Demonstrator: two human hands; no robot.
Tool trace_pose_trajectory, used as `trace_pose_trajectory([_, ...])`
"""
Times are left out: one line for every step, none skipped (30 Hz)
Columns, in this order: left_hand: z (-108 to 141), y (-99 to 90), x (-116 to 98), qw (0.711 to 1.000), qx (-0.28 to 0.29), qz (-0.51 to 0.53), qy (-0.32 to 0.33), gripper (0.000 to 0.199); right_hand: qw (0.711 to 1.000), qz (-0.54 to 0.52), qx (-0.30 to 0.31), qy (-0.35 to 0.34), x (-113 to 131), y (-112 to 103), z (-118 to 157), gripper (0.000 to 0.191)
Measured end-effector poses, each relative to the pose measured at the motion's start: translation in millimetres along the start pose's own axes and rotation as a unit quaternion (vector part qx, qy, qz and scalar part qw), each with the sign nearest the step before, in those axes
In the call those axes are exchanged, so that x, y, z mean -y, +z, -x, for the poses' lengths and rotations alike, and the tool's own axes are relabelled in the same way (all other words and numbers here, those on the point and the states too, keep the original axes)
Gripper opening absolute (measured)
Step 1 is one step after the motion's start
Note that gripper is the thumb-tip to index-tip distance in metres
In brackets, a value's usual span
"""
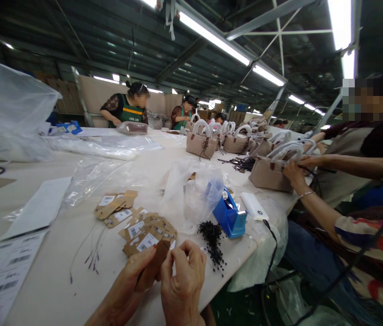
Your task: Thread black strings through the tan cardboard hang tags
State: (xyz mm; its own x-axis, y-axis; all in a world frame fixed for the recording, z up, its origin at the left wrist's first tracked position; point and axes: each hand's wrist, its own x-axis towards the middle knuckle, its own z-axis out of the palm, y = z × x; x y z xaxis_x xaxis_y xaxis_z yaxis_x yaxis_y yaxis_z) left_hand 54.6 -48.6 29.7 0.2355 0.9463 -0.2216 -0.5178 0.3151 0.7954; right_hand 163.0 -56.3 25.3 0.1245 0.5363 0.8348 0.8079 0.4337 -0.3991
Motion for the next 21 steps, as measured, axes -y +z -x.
trace_pose_trajectory([0, 0.2, 0, 1.000, -0.002, -0.005, -0.002, 0.028, 1.000, -0.002, -0.002, 0.000, 0, 0, 1, 0.015])
trace_pose_trajectory([-1, 0.3, -1, 1.000, -0.002, -0.008, -0.003, 0.028, 1.000, -0.004, -0.004, -0.002, 0, 0, 1, 0.015])
trace_pose_trajectory([-1, 0.2, -1, 1.000, -0.003, -0.011, -0.004, 0.029, 1.000, -0.006, -0.006, -0.003, 1, 0, 2, 0.014])
trace_pose_trajectory([-2, -0.2, -1, 1.000, -0.003, -0.011, -0.004, 0.029, 1.000, -0.007, -0.005, -0.003, 2, 1, 2, 0.014])
trace_pose_trajectory([-3, -0.8, 0, 1.000, -0.002, -0.011, -0.002, 0.029, 1.000, -0.008, -0.003, -0.001, 2, 0, 2, 0.014])
trace_pose_trajectory([-4, -1.6, 1, 1.000, 0.001, -0.013, 0.000, 0.029, 1.000, -0.007, -0.002, 0.001, 3, 0, 3, 0.015])
trace_pose_trajectory([-4, -2.5, 2, 1.000, 0.004, -0.021, 0.003, 0.030, 1.000, -0.007, -0.003, 0.001, 3, 0, 3, 0.015])
trace_pose_trajectory([-5, -3.3, 4, 0.999, 0.008, -0.033, 0.005, 0.030, 1.000, -0.005, -0.006, 0.002, 3, 1, 3, 0.014])
trace_pose_trajectory([-6, -3.9, 5, 0.999, 0.014, -0.045, 0.007, 0.031, 1.000, -0.004, -0.009, 0.001, 2, 1, 4, 0.014])
trace_pose_trajectory([-6, -4.3, 6, 0.998, 0.017, -0.055, 0.010, 0.032, 1.000, -0.002, -0.012, -0.003, 1, 1, 4, 0.014])
trace_pose_trajectory([-6, -4.3, 6, 0.998, 0.019, -0.061, 0.012, 0.034, 1.000, 0.002, -0.013, -0.010, -1, 1, 4, 0.013])
trace_pose_trajectory([-7, -4.0, 6, 0.998, 0.018, -0.063, 0.016, 0.035, 1.000, 0.007, -0.012, -0.019, -3, 2, 5, 0.012])
trace_pose_trajectory([-7, -3.7, 6, 0.998, 0.017, -0.062, 0.019, 0.037, 0.999, 0.013, -0.010, -0.029, -6, 2, 5, 0.011])
trace_pose_trajectory([-7, -3.5, 6, 0.998, 0.016, -0.061, 0.022, 0.039, 0.999, 0.018, -0.009, -0.035, -8, 3, 6, 0.010])
trace_pose_trajectory([-8, -3.5, 6, 0.998, 0.016, -0.062, 0.025, 0.040, 0.999, 0.019, -0.010, -0.035, -10, 5, 7, 0.010])
trace_pose_trajectory([-9, -4.0, 6, 0.998, 0.017, -0.063, 0.025, 0.041, 0.999, 0.016, -0.014, -0.027, -12, 7, 8, 0.010])
trace_pose_trajectory([-11, -4.9, 6, 0.997, 0.021, -0.066, 0.025, 0.043, 1.000, 0.008, -0.020, -0.013, -14, 9, 9, 0.011])
trace_pose_trajectory([-13, -6.3, 7, 0.997, 0.027, -0.073, 0.025, 0.045, 1.000, -0.004, -0.026, 0.003, -16, 11, 11, 0.012])
trace_pose_trajectory([-15, -8.1, 9, 0.996, 0.035, -0.081, 0.025, 0.047, 0.999, -0.015, -0.032, 0.017, -18, 13, 13, 0.014])
trace_pose_trajectory([-18, -10.0, 11, 0.995, 0.045, -0.087, 0.025, 0.050, 0.999, -0.025, -0.033, 0.028, -20, 15, 15, 0.015])
trace_pose_trajectory([-20, -12.0, 13, 0.994, 0.052, -0.090, 0.026, 0.053, 0.998, -0.032, -0.032, 0.035, -22, 17, 16, 0.016])
